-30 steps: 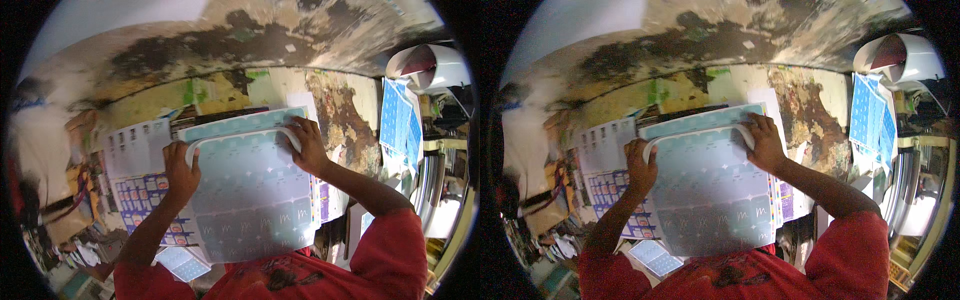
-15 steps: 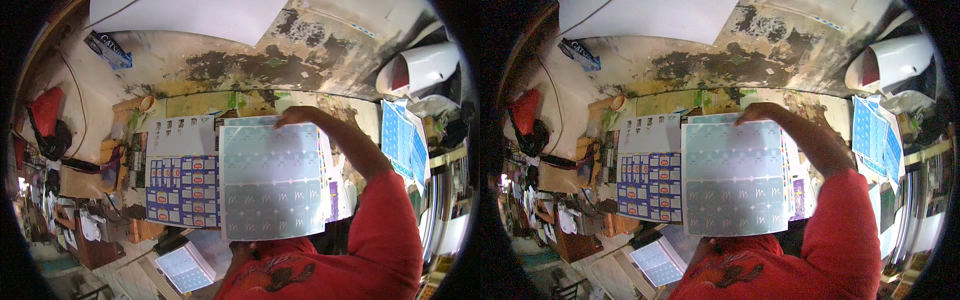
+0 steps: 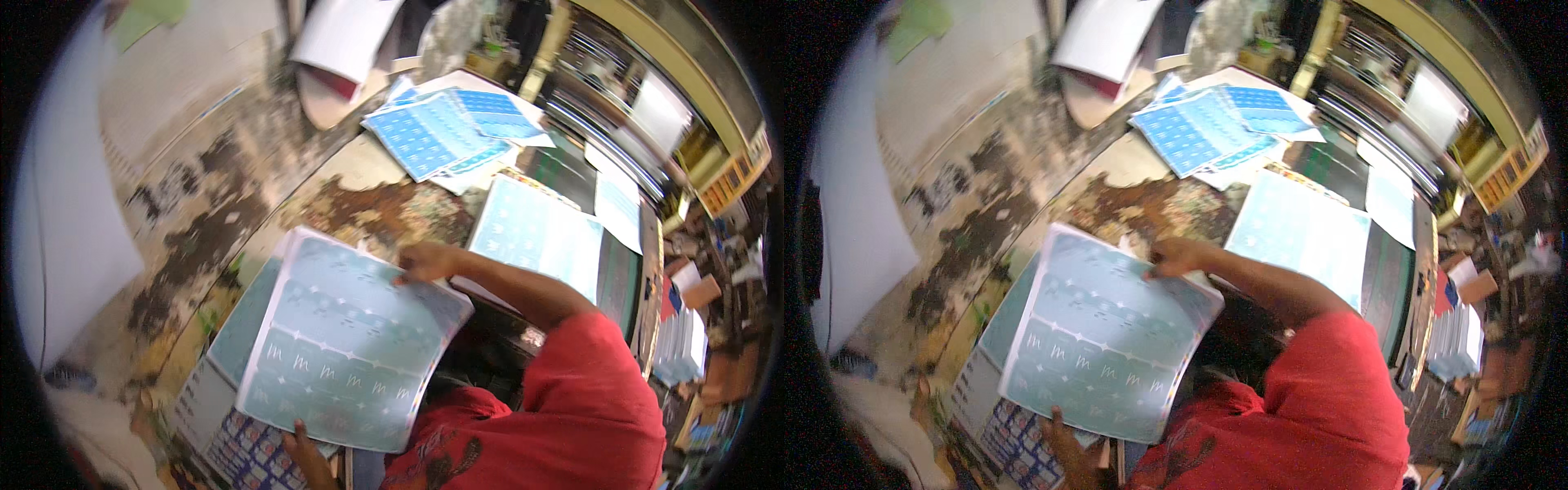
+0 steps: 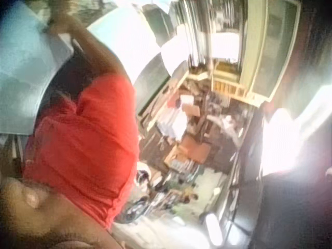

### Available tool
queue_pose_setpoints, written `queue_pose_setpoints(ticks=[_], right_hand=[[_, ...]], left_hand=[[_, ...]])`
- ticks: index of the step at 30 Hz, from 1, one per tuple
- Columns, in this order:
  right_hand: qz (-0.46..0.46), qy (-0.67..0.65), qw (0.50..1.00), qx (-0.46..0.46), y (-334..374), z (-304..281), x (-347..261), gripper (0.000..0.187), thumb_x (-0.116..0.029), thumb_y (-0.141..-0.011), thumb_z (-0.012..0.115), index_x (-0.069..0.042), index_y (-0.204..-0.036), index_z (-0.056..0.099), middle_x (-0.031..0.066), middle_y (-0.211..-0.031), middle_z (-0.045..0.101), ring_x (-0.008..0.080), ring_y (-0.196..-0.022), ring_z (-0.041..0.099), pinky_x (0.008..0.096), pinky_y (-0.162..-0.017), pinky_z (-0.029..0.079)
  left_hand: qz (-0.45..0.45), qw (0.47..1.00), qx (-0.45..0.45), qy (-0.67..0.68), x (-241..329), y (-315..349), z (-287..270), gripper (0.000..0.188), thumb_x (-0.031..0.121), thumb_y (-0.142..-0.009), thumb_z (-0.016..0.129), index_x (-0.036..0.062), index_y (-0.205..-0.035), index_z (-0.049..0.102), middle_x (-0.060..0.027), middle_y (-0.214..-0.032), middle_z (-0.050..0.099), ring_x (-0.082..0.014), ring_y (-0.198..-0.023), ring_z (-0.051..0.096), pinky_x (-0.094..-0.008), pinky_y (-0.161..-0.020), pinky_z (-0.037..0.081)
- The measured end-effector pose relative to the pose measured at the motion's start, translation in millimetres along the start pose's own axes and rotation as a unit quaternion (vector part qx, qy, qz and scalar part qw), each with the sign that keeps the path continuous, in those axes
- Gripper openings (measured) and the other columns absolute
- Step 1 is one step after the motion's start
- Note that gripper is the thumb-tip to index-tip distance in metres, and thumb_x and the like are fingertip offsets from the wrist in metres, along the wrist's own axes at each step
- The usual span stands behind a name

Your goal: The person picks up a stack of paper and then individually picks up printed blue sheets, placing them onto the stack and aligning the edges by hand.

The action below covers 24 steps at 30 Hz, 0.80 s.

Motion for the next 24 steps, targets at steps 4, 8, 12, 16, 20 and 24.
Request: queue_pose_setpoints(ticks=[4, 8, 12, 16, 20, 24], right_hand=[[0.166, -0.209, 0.948, 0.171, 196.0, -19.6, 104.7, 0.050, -0.046, -0.083, 0.075, 0.001, -0.087, 0.062, 0.0081, -0.075, 0.058, 0.0178, -0.072, 0.053, 0.0358, -0.065, 0.044], [0.284, -0.381, 0.804, 0.356, 336.3, -26.0, 161.1, 0.038, -0.038, -0.085, 0.076, -0.002, -0.089, 0.065, 0.0018, -0.078, 0.062, 0.0124, -0.072, 0.055, 0.0290, -0.064, 0.042], [0.346, -0.417, 0.707, 0.454, 446.3, -39.8, 218.8, 0.026, -0.028, -0.087, 0.074, -0.004, -0.088, 0.064, -0.0006, -0.076, 0.059, 0.0092, -0.070, 0.052, 0.0270, -0.065, 0.041], [0.359, -0.445, 0.666, 0.479, 478.3, -41.9, 256.7, 0.024, -0.028, -0.090, 0.071, -0.005, -0.089, 0.064, -0.0024, -0.075, 0.058, 0.0078, -0.068, 0.050, 0.0255, -0.064, 0.040], [0.393, -0.455, 0.680, 0.419, 473.1, -4.8, 305.8, 0.030, -0.032, -0.090, 0.071, -0.004, -0.094, 0.065, -0.0001, -0.079, 0.062, 0.0094, -0.070, 0.054, 0.0253, -0.066, 0.043], [0.446, -0.452, 0.690, 0.348, 465.8, 0.3, 317.0, 0.035, -0.036, -0.090, 0.071, -0.002, -0.098, 0.066, 0.0014, -0.081, 0.063, 0.0117, -0.073, 0.058, 0.0274, -0.071, 0.047]], left_hand=[[0.113, 0.966, -0.205, -0.107, 96.5, -54.3, 189.5, 0.040, 0.020, -0.097, 0.063, -0.0066, -0.126, 0.052, -0.0154, -0.120, 0.060, -0.0227, -0.108, 0.058, -0.0351, -0.095, 0.045], [0.149, 0.894, -0.380, -0.188, 108.8, -60.8, 412.6, 0.034, 0.025, -0.094, 0.066, -0.0037, -0.112, 0.062, -0.0093, -0.100, 0.067, -0.0174, -0.089, 0.061, -0.0333, -0.081, 0.049], [0.291, 0.804, -0.456, -0.246, 109.8, 9.9, 610.9, 0.031, 0.026, -0.090, 0.069, -0.0028, -0.101, 0.066, -0.0148, -0.086, 0.069, -0.0252, -0.079, 0.066, -0.0380, -0.074, 0.050], [0.275, 0.784, -0.495, -0.255, 73.1, 25.9, 698.0, 0.036, 0.030, -0.089, 0.068, -0.0034, -0.102, 0.067, -0.0186, -0.091, 0.071, -0.0344, -0.086, 0.069, -0.0408, -0.077, 0.051], [0.236, 0.722, -0.488, -0.431, 37.0, 18.3, 693.2, 0.058, 0.041, -0.089, 0.070, -0.0044, -0.122, 0.058, -0.0211, -0.100, 0.071, -0.0338, -0.092, 0.069, -0.0406, -0.082, 0.052], [0.201, 0.701, -0.500, -0.467, -3.2, 7.0, 593.0, 0.106, 0.046, -0.073, 0.085, -0.0032, -0.148, 0.029, -0.0269, -0.134, 0.052, -0.0349, -0.110, 0.062, -0.0429, -0.092, 0.051]])
Point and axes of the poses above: each hand's wrist, its own y-axis away from the middle knuckle, its own z-axis out of the palm, x = y × z, the point moved 8 cm from there along -y, towards the middle knuckle
